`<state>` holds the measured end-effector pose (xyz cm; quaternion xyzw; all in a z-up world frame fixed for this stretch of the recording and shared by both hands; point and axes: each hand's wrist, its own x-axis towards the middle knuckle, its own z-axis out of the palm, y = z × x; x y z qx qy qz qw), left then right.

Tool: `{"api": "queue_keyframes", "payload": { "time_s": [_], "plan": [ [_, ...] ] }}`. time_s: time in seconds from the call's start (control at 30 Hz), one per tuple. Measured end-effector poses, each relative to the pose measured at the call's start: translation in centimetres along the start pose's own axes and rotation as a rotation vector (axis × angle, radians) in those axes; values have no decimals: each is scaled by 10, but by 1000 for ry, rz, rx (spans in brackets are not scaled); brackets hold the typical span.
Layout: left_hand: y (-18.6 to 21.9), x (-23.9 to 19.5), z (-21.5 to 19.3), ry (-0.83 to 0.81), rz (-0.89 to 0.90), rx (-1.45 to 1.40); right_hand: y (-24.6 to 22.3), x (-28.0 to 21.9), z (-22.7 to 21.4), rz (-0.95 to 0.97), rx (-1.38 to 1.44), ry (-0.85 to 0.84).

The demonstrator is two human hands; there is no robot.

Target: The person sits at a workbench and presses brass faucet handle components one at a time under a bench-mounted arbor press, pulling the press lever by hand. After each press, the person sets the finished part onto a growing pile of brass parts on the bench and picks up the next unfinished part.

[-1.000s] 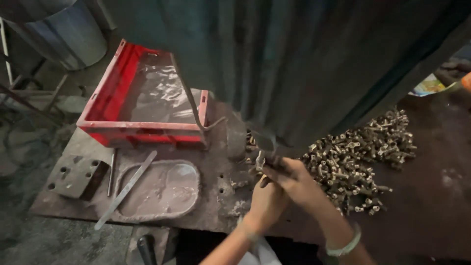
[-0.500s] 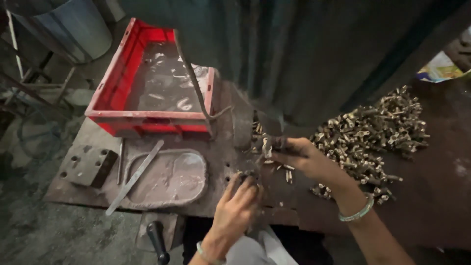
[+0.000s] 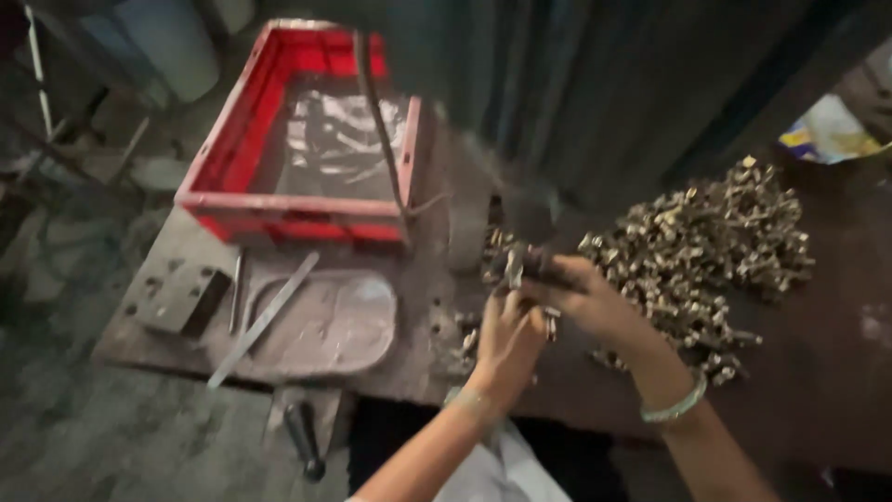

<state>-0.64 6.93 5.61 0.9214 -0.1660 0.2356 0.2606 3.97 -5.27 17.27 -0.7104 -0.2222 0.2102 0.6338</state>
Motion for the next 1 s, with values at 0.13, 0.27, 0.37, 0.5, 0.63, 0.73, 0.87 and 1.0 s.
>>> {"api": "queue_keyframes", "payload": {
  "time_s": [0.13,0.27,0.37,0.5,0.63,0.73,0.87,1.0],
  "plan": [
    [2,11,26,-41,-414,-770,-1,0,2,-60,-68,23],
    [32,-41,-65,-271,164,222,-4,-17,54,16,87,335],
    [-3,-79,-97,-226,-29,14,-13,-16,70,87,192,538],
    [-49,-40,-217,106,-296,-142,-13,-19,91,-99,75,608],
    [-91,-43,-207,102,-406,-88,-12,-13,76,-55,186,584],
    [-105,-45,-190,12,-464,-36,-7,-16,71,-147,348,430],
    [-111,-50,-193,47,-539,-162,-10,-15,73,-55,113,542],
    [-117,-61,-202,87,-822,-713,-6,-16,77,-127,180,491]
  ]
}}
